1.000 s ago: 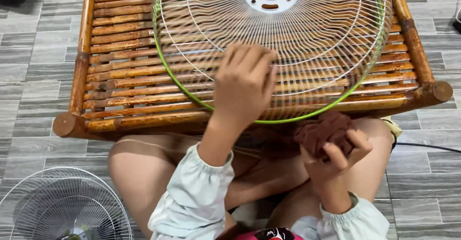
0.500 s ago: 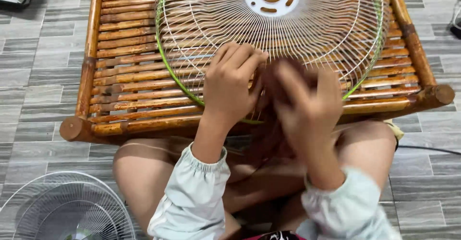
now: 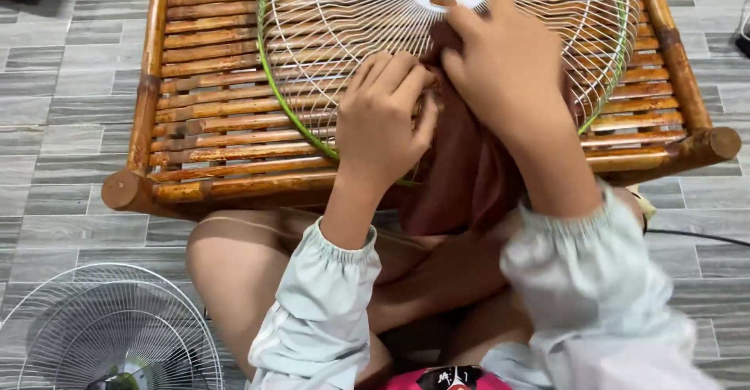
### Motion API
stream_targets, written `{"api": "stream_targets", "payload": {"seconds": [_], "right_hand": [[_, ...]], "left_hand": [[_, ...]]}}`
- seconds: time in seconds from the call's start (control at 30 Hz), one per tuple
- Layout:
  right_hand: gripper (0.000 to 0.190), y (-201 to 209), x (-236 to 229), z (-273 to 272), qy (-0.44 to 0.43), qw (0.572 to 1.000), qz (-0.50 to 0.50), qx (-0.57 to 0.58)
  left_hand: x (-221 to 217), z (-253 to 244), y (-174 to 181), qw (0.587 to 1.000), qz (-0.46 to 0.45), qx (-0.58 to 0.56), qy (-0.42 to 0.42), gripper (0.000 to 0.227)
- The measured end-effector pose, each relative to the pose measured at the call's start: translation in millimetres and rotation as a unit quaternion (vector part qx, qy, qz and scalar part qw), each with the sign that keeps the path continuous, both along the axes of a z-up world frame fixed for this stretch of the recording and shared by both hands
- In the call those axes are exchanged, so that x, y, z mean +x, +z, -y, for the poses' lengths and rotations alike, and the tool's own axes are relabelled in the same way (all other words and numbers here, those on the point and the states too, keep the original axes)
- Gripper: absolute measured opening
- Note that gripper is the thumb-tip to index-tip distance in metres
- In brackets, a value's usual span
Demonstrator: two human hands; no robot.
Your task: Cleaning a fan grill by wiping it with a cloth
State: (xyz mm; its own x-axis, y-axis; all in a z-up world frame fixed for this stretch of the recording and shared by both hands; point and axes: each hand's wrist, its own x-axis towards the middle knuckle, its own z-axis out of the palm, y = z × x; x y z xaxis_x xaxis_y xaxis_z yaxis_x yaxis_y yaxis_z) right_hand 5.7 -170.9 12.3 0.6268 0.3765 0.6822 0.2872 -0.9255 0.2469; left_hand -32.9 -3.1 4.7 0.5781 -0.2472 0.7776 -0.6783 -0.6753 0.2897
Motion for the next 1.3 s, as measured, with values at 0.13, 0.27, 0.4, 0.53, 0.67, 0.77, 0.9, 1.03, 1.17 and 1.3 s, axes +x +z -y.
{"api": "stream_targets", "payload": {"seconds": [0.13,0.27,0.4,0.53,0.67,0.77,0.9,1.03,1.17,1.3], "right_hand": [[0.045,2.0,-85.9,-2.9,-0.007,0.992,-0.068,0.105],[0.051,-67.5,-142.2,9.9,0.032,0.972,-0.057,0.224],[0.031,-106.6,-147.0,13.8,0.039,0.975,0.0,0.218],[0.032,-94.8,-137.5,17.0,0.069,0.971,0.028,0.227],[0.041,-44.8,-118.5,12.6,0.049,0.974,-0.03,0.217],[0.019,5.1,-83.1,5.9,0.054,0.983,-0.079,0.158],[0.016,-5.5,25.3,23.5,0.038,0.991,-0.119,0.051],[0.017,-34.2,84.4,25.0,0.118,0.985,-0.112,0.064],[0.018,-41.3,86.8,25.3,0.053,0.996,-0.076,0.0],[0.022,-4.2,-22.4,28.0,0.047,0.998,-0.038,0.031]], "left_hand": [[2.0,2.5,-4.0,1.0,-0.016,-0.009,0.004,0.01],[5.6,2.9,-8.1,1.0,-0.008,-0.025,-0.011,0.009],[4.1,2.0,-6.6,0.999,-0.004,-0.024,-0.031,0.011],[3.6,1.0,-5.7,0.999,0.007,-0.018,-0.035,0.015],[4.4,0.4,-3.8,0.999,0.004,-0.016,-0.035,0.018],[3.1,-0.3,-1.7,0.999,0.012,-0.009,-0.038,0.017],[3.8,0.2,-2.4,0.999,0.009,-0.012,-0.037,0.018],[4.3,1.7,-8.0,1.0,0.009,-0.002,-0.007,0.013],[0.8,4.2,-6.5,1.0,0.018,-0.016,0.014,0.011],[-1.1,4.9,-2.9,0.999,0.013,-0.031,0.005,0.008]]}}
